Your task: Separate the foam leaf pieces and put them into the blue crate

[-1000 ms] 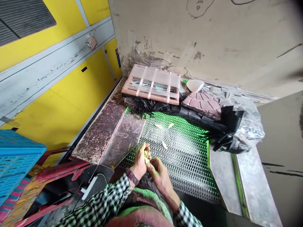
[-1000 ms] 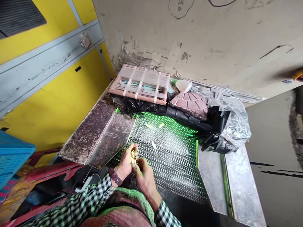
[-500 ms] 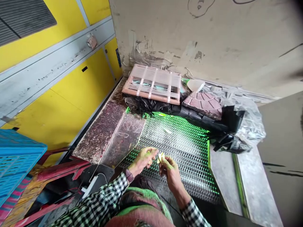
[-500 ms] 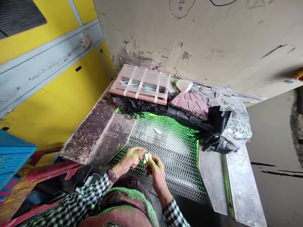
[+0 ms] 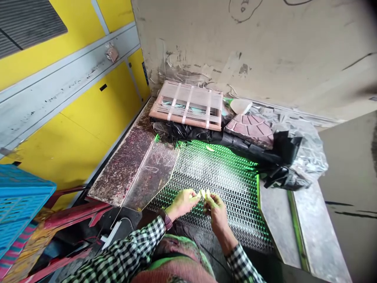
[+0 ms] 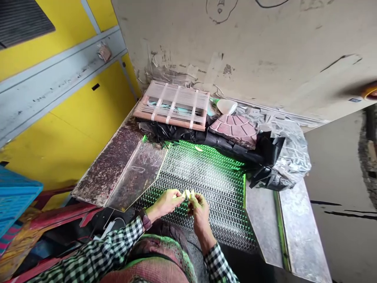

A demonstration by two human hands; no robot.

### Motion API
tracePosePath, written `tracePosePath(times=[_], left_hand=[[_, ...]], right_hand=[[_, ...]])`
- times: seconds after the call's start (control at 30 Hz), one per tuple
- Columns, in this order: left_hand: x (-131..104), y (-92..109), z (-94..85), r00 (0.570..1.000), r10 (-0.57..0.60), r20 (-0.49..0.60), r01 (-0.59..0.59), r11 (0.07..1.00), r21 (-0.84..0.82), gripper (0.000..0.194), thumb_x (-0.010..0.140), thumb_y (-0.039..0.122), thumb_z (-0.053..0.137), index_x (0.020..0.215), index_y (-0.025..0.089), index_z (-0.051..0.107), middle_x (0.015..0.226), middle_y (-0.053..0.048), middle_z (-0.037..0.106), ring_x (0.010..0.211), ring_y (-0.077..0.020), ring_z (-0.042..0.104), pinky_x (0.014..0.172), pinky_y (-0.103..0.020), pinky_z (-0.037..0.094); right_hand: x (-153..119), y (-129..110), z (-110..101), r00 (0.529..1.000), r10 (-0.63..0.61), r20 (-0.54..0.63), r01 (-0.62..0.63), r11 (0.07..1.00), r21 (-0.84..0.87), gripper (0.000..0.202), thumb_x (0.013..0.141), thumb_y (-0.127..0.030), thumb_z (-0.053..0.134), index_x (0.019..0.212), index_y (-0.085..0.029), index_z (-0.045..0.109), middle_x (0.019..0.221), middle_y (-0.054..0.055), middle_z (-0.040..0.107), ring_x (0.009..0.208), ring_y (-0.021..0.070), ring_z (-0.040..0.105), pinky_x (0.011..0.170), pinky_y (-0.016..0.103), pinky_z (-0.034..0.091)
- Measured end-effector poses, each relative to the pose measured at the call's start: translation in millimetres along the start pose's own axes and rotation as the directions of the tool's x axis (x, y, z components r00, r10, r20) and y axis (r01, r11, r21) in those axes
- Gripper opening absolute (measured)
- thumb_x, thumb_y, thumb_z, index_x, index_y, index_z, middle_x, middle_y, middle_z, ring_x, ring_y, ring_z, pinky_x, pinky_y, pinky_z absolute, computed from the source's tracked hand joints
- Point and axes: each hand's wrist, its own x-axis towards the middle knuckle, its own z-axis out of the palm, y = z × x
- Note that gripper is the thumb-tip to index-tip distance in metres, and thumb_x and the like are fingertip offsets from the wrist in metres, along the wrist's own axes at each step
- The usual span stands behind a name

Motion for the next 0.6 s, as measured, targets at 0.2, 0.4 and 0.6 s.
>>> tracePosePath(times=[0.2, 0.4, 0.6], left_hand=[[0.4, 9.8, -9.9, 0.975, 0.024, -0.222, 0.039, 0.96, 0.277, 0.022, 0.088, 0.039, 0.064, 0.091, 0.019, 0.072, 0.071, -0.001, 0.067, 0.06, -0.0142, 0.053, 0.054, -0.026, 0.031], [-7.8, 6.9, 4.9, 0.999, 0.05, -0.004, -0.05, 0.992, -0.112, 0.041, 0.09, 0.058, 0.058, 0.088, 0.019, 0.067, 0.068, 0.002, 0.062, 0.048, -0.0113, 0.047, 0.047, -0.025, 0.034], [1.3, -3.9, 8.7, 0.991, -0.022, -0.134, 0.029, 0.998, 0.053, 0.032, 0.089, 0.047, 0.057, 0.076, 0.019, 0.065, 0.064, 0.001, 0.062, 0.051, -0.0116, 0.049, 0.051, -0.024, 0.033]], right_hand=[[8.3, -3.8, -15.8, 0.995, -0.072, -0.073, 0.055, 0.975, -0.215, 0.063, 0.072, -0.078, 0.077, 0.092, -0.021, 0.06, 0.065, -0.002, 0.064, 0.048, 0.0124, 0.054, 0.042, 0.023, 0.04], [-7.4, -1.0, -2.0, 0.988, -0.123, 0.094, 0.145, 0.952, -0.27, 0.053, 0.085, -0.074, 0.067, 0.093, -0.022, 0.057, 0.065, -0.004, 0.059, 0.049, 0.013, 0.052, 0.046, 0.025, 0.04], [8.4, -6.7, -21.8, 0.975, -0.22, 0.006, 0.165, 0.713, -0.681, 0.043, 0.096, -0.064, 0.049, 0.093, -0.023, 0.063, 0.073, 0.003, 0.068, 0.06, 0.0193, 0.06, 0.054, 0.029, 0.04]])
